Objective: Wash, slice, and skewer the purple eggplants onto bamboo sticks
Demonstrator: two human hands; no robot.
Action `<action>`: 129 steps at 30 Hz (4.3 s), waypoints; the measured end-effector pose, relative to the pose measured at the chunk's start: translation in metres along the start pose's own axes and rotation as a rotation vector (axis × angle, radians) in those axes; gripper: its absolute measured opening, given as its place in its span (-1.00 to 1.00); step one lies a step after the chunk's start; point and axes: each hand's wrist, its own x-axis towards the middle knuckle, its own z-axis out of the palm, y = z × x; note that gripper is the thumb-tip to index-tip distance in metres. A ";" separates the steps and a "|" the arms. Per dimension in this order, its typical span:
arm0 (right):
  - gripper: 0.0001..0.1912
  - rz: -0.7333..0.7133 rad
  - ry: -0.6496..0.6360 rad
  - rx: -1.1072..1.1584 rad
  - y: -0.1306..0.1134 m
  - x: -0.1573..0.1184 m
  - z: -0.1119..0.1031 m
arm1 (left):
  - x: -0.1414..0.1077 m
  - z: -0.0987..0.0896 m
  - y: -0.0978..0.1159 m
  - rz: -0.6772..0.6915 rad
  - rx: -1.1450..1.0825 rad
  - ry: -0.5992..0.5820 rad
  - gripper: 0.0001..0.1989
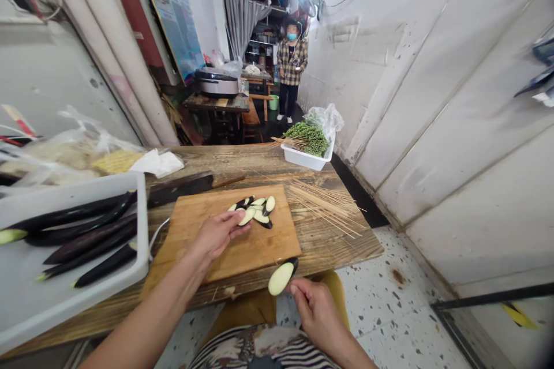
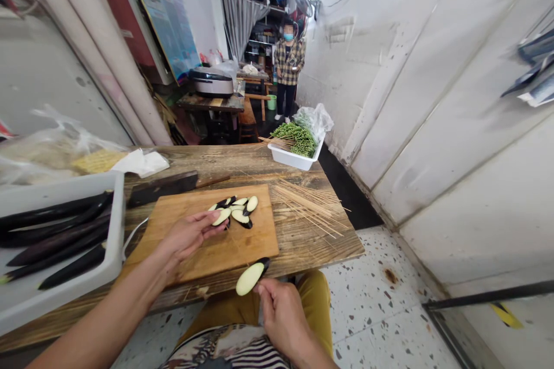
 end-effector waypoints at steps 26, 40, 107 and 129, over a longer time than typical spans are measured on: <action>-0.64 0.042 -0.038 0.085 -0.007 -0.005 -0.008 | -0.002 0.005 0.004 -0.018 -0.045 0.000 -0.86; -0.63 0.039 -0.048 0.143 -0.011 -0.008 -0.013 | -0.001 0.003 0.006 -0.047 -0.082 -0.012 -0.83; -0.65 0.075 0.028 0.178 -0.008 -0.001 0.008 | -0.016 0.018 -0.014 0.181 -0.072 0.011 -0.62; -0.64 -0.008 0.159 0.083 0.003 0.048 0.026 | -0.035 0.036 -0.038 0.079 0.012 -0.083 -0.58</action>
